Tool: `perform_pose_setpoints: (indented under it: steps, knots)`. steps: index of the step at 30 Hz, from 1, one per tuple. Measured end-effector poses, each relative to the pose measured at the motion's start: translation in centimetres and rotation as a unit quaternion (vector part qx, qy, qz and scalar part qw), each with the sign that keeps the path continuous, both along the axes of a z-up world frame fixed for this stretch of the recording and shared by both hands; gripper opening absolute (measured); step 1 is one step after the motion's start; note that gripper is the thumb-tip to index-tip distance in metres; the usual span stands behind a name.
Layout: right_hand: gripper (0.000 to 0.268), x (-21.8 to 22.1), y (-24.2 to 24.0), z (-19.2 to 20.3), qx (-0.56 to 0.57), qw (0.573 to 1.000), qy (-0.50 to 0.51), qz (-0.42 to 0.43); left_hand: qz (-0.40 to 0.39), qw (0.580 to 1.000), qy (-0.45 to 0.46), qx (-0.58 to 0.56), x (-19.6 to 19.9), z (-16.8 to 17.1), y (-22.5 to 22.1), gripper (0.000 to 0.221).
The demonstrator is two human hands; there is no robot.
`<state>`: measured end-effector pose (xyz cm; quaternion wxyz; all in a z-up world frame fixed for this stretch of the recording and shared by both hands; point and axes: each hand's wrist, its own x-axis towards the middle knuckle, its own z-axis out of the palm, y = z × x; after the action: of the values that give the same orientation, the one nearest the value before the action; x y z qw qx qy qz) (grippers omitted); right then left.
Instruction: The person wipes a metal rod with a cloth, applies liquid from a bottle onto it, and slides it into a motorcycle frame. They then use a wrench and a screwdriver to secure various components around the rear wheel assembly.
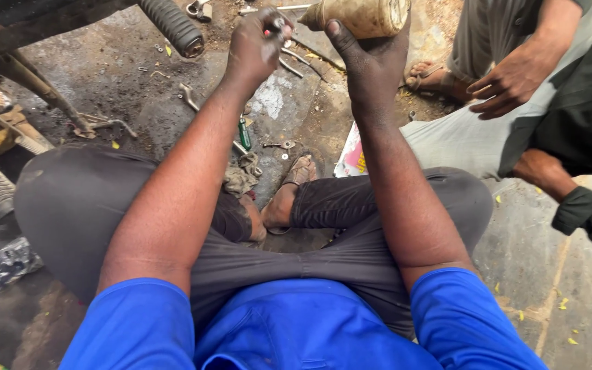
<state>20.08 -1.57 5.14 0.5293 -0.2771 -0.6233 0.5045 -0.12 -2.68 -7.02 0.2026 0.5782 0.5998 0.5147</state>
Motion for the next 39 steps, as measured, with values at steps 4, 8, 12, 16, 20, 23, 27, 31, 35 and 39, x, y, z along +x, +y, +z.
perform_pose_setpoints:
  steps: [4, 8, 12, 16, 20, 23, 27, 31, 35, 39]
  knots:
    - [0.067, -0.3, -0.2, -0.3, 0.005, 1.000, -0.002, -0.017, 0.019, 0.965, -0.249, -0.081, -0.3, 2.5, -0.8, 0.007]
    - [0.060, -0.6, 0.4, -1.6, -0.060, 0.998, 0.030, -0.005, -0.002, 0.955, -0.292, -0.058, -0.7, 1.4, -0.7, 0.013]
    - [0.057, -0.5, 1.0, -2.5, -0.044, 0.999, 0.017, -0.022, 0.000, 0.913, -0.400, -0.083, -0.6, 3.2, -1.3, 0.009]
    - [0.057, -0.3, 1.0, -2.4, -0.058, 0.998, 0.036, -0.011, 0.003, 0.909, -0.408, -0.088, -0.9, 3.4, -1.4, 0.012]
    - [0.064, -0.8, -0.3, -1.5, -0.036, 0.998, 0.047, -0.005, 0.006, 0.896, -0.432, -0.102, -0.7, 3.3, -1.2, 0.013]
    - [0.065, -1.2, -0.3, -1.4, -0.024, 0.999, 0.032, 0.016, 0.035, 0.900, -0.418, -0.122, -0.7, 4.8, -1.6, 0.013]
    - [0.077, -0.8, 1.0, -2.1, 0.006, 0.999, -0.017, -0.034, 0.033, 0.895, -0.426, -0.131, -0.6, 5.6, -1.5, 0.008]
    - [0.073, 1.2, 3.5, -5.5, 0.021, 0.978, -0.148, -0.143, 0.064, 0.906, -0.401, -0.124, -1.3, 5.6, -1.3, 0.012]
    - [0.065, 2.0, 4.6, -6.3, -0.044, 0.970, -0.166, -0.172, 0.055, 0.896, -0.428, -0.105, -2.0, 7.2, -1.8, 0.011]
    - [0.066, 1.9, 5.1, -6.6, -0.074, 0.986, -0.079, -0.130, 0.057, 0.899, -0.428, -0.066, -2.5, 7.3, -1.7, 0.013]
